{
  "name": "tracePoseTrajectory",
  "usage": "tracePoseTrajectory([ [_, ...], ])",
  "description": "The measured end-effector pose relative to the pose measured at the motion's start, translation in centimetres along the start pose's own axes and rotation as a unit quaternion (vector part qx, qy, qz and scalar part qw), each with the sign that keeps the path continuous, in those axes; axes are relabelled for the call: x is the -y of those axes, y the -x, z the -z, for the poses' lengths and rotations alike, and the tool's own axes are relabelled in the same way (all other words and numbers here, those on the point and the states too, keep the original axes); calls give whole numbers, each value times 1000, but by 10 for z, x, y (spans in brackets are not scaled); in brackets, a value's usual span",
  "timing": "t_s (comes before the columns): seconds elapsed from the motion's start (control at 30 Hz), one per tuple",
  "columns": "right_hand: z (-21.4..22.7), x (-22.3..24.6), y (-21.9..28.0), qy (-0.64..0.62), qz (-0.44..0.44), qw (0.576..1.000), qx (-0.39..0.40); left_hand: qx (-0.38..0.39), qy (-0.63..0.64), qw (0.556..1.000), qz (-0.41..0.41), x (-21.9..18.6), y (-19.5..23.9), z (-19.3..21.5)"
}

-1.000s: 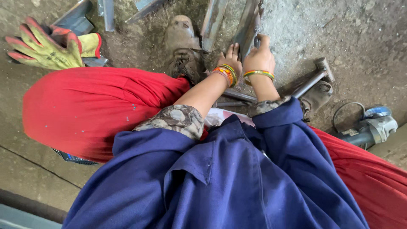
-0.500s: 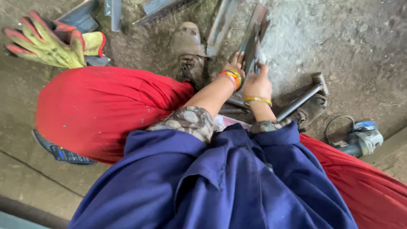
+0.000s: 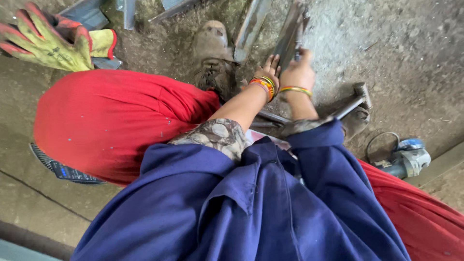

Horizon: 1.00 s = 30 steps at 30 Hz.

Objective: The person sits on the floor and uses a hammer to shape a metal L-bracket against a metal rod. The person holds the metal pieces by hand and with a tool to position them, then repeatedly strikes the bracket with the hammer.

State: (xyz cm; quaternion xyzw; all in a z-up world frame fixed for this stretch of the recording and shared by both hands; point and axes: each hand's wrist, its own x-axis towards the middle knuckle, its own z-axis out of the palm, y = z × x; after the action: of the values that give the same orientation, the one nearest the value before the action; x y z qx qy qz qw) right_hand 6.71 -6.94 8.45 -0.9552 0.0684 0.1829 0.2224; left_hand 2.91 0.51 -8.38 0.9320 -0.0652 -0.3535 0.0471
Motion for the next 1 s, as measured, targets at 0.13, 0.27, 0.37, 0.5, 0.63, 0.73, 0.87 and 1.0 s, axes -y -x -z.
tracePoseTrajectory([
  [0.13,4,-5,38,-20,-4,999,39,106,-275,955,-31,4,23,41],
  [0.27,7,-3,19,11,-48,998,46,95,-44,994,-32,3,42,64],
  [0.37,2,8,-14,-12,9,1000,-10,61,-17,998,-26,5,29,51],
  [0.5,3,-3,28,-19,-7,999,46,53,129,990,-3,6,6,37],
  [0.63,5,3,-2,-37,-13,999,28,113,-38,992,-27,2,46,70],
  [0.73,0,8,0,-41,-16,999,11,131,-65,989,-35,3,65,99],
  [0.87,10,-15,39,-9,31,999,40,77,29,997,-13,5,47,84],
  [1.0,4,4,-13,-12,-15,999,28,92,3,995,-29,4,40,76],
])
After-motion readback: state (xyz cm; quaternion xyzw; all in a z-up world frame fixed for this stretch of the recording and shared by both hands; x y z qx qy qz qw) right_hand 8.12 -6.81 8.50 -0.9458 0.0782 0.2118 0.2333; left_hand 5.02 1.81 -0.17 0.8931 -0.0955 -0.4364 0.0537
